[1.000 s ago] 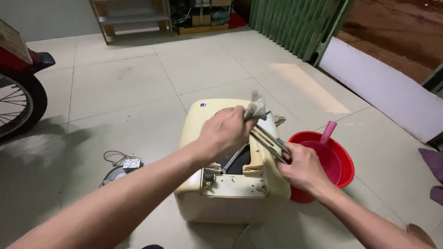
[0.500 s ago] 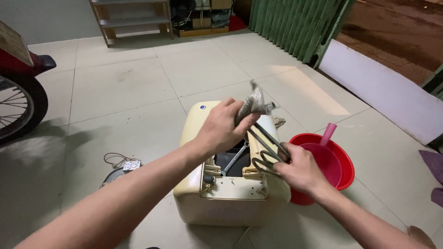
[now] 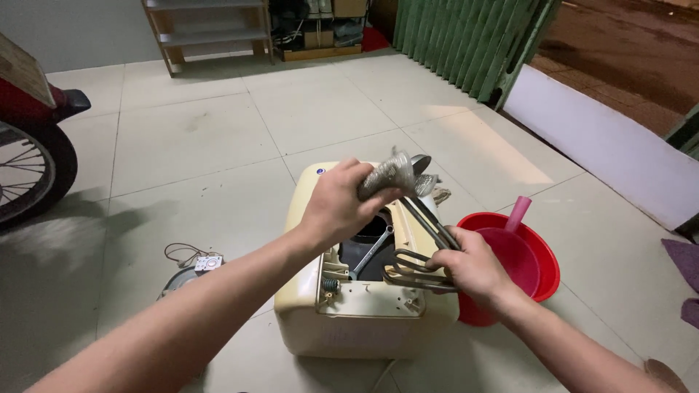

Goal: Inspecting and cleaning the heating element of a water heater using a cloth.

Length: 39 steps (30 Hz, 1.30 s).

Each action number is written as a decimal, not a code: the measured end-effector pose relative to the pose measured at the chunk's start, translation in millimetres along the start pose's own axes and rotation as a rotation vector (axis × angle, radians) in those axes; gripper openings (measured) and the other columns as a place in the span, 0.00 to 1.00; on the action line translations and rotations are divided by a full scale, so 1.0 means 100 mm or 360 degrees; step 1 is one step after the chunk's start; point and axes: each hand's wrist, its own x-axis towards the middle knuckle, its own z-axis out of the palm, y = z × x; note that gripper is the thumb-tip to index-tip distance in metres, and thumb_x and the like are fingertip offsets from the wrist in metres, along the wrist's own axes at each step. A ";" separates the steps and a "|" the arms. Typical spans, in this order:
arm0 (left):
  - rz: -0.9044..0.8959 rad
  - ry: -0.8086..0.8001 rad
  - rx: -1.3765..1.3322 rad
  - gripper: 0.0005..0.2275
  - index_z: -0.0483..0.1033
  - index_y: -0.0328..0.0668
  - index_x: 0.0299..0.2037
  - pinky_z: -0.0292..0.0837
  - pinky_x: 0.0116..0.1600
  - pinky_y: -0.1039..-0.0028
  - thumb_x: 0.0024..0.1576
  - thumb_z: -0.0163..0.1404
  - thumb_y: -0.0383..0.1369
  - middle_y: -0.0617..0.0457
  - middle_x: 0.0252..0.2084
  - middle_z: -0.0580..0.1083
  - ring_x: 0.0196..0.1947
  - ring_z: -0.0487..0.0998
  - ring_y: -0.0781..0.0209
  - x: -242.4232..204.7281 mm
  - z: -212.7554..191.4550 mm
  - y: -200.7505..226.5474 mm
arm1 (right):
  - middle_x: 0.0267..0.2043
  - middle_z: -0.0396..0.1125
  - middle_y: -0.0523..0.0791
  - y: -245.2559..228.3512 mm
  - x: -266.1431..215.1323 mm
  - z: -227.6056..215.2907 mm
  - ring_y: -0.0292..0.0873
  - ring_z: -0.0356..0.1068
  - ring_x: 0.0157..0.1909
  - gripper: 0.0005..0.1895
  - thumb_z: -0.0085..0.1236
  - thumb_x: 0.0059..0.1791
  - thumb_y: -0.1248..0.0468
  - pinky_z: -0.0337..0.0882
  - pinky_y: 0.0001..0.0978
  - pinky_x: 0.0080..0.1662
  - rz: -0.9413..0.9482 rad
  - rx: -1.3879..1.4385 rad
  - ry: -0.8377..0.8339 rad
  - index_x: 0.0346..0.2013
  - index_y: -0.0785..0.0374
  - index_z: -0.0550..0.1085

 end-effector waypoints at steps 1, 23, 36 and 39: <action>-0.0057 -0.0089 0.0048 0.18 0.74 0.43 0.35 0.76 0.42 0.59 0.54 0.58 0.50 0.48 0.33 0.72 0.37 0.79 0.46 -0.01 0.00 0.01 | 0.15 0.49 0.47 0.01 -0.01 0.03 0.44 0.57 0.16 0.10 0.61 0.33 0.75 0.63 0.36 0.21 0.0007 0.0119 -0.0005 0.18 0.67 0.67; 0.0758 0.0500 0.0932 0.08 0.79 0.47 0.25 0.65 0.40 0.61 0.50 0.56 0.40 0.54 0.27 0.73 0.29 0.77 0.53 -0.05 0.30 -0.12 | 0.16 0.56 0.51 0.17 -0.02 0.12 0.46 0.63 0.15 0.08 0.63 0.38 0.73 0.68 0.41 0.21 0.0032 0.0041 -0.0128 0.23 0.71 0.71; -0.0614 0.0168 -0.0303 0.14 0.80 0.47 0.36 0.72 0.48 0.48 0.61 0.44 0.45 0.44 0.35 0.80 0.46 0.81 0.40 0.09 -0.17 0.19 | 0.16 0.50 0.44 0.44 0.08 -0.05 0.35 0.53 0.13 0.11 0.63 0.46 0.72 0.57 0.27 0.16 -0.0069 0.0516 -0.0006 0.42 0.75 0.78; -0.1103 0.0169 -0.0611 0.25 0.80 0.43 0.44 0.76 0.60 0.54 0.59 0.41 0.57 0.41 0.45 0.81 0.53 0.81 0.44 0.05 -0.17 0.46 | 0.17 0.47 0.41 0.46 0.09 -0.07 0.33 0.49 0.13 0.12 0.63 0.48 0.72 0.52 0.24 0.15 -0.0064 0.0696 -0.0094 0.43 0.78 0.77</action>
